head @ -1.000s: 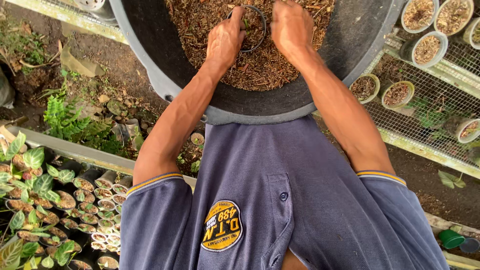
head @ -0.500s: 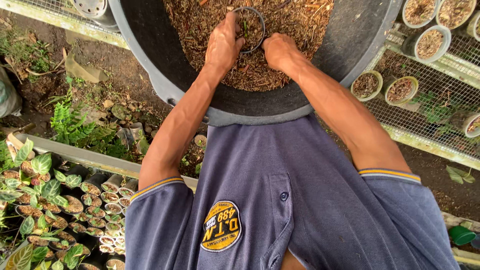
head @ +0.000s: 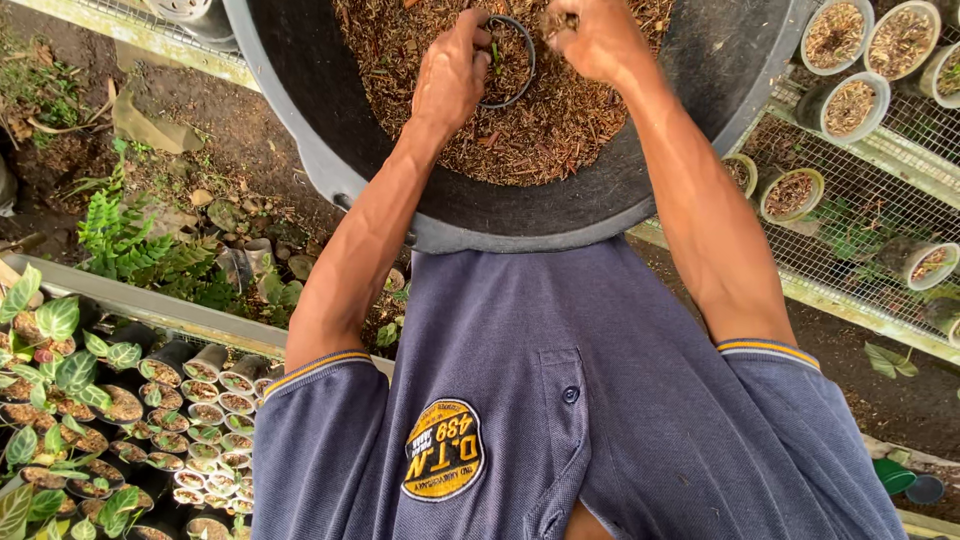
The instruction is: The person fills small plastic pots with a bark-like growing medium from a large basin, presses the medium into each pot, places a small seedling into the filled pot, and sets the finished pots onto a wire mesh rack alongside other potted seedlings. At the end they pick up empty pots to continue filling.
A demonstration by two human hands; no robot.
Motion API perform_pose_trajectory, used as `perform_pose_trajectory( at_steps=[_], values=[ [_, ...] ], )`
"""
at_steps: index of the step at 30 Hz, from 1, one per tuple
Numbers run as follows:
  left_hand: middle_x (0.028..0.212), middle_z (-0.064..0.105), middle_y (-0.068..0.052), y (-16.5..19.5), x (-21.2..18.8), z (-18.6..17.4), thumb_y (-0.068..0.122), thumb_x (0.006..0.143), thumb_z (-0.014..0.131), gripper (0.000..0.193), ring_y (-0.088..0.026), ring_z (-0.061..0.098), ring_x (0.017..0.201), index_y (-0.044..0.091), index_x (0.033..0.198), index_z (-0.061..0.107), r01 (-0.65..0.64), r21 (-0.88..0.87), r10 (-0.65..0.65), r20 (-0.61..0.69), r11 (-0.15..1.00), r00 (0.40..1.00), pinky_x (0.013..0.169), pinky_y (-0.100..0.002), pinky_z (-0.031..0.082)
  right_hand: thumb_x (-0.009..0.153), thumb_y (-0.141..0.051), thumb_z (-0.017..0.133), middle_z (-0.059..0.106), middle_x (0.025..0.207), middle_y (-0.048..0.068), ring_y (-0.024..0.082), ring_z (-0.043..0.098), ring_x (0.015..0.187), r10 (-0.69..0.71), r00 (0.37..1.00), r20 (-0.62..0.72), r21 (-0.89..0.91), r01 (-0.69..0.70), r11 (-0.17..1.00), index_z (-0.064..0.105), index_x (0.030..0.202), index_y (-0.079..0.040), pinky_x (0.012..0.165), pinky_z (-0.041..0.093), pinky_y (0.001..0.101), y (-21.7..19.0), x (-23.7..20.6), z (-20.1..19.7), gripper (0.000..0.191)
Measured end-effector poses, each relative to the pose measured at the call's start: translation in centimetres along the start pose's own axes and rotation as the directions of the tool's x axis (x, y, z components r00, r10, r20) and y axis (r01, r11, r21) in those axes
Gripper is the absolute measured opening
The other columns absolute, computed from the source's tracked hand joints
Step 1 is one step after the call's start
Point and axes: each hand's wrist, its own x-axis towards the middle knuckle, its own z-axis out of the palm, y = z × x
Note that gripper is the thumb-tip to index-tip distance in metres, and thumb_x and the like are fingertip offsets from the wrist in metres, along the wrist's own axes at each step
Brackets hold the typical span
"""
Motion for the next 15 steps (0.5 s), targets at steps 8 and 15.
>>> perform_pose_trajectory(
  at_steps=[8,15],
  values=[
    [0.113,0.074,-0.018,0.5,-0.2,-0.5,-0.014,0.093,0.052,0.046,-0.026,0.076,0.094,0.0,0.137,0.05,0.056,-0.17,-0.049,0.05,0.984,0.998,0.076,-0.036,0.067,0.095,0.009,0.061,0.075,0.102,0.017,0.027,0.073,0.078,-0.386,0.919,-0.08,0.04,0.39,0.92,0.072,0.129,-0.007,0.062,0.063,0.0395,-3.1,1.9,1.6,0.038],
    [0.111,0.075,-0.017,0.1,0.2,-0.3,-0.016,0.092,0.05,0.05,-0.023,0.078,0.091,0.003,0.138,0.048,0.081,-0.205,-0.072,0.049,0.975,0.996,0.07,-0.03,0.065,0.095,0.014,0.06,0.074,0.082,0.016,0.02,0.072,0.067,-0.374,0.922,-0.097,-0.058,0.37,0.927,0.077,0.098,-0.001,0.054,0.059,0.027,-3.5,1.2,3.2,0.023]
  ],
)
